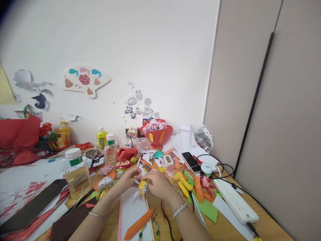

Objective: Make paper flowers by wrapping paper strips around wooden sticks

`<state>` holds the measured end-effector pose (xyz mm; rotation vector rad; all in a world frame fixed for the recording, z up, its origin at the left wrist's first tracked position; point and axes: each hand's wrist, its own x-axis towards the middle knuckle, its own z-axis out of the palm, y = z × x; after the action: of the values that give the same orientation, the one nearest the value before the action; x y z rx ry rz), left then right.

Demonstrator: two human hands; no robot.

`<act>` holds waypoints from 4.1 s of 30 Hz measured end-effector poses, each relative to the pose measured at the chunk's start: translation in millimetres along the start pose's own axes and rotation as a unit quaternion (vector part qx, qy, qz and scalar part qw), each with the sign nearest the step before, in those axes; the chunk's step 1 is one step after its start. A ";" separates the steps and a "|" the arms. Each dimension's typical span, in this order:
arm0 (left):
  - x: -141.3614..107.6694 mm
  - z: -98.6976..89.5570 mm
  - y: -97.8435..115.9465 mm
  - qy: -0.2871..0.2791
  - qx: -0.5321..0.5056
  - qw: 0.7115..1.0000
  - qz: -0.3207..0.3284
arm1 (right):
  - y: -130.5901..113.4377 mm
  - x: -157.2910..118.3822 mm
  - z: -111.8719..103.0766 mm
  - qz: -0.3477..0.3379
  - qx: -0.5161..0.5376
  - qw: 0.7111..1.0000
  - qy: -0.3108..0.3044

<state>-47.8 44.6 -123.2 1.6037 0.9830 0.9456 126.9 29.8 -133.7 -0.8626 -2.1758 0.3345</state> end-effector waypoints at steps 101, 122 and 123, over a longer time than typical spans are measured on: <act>-1.1 21.8 3.9 0.071 0.194 0.976 0.066 | 31.2 -2.1 17.7 0.193 0.223 0.955 0.020; -1.6 7.8 -9.9 -0.076 0.154 0.985 0.030 | 32.8 -5.2 22.8 0.223 0.221 0.949 -0.022; -2.3 8.4 -9.5 -0.077 0.154 0.985 0.030 | 33.3 -5.3 22.8 0.223 0.220 0.949 -0.023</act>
<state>-42.3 41.4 -134.4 1.9443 1.0132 0.7195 128.6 51.5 -168.1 -1.0815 -1.8172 1.0293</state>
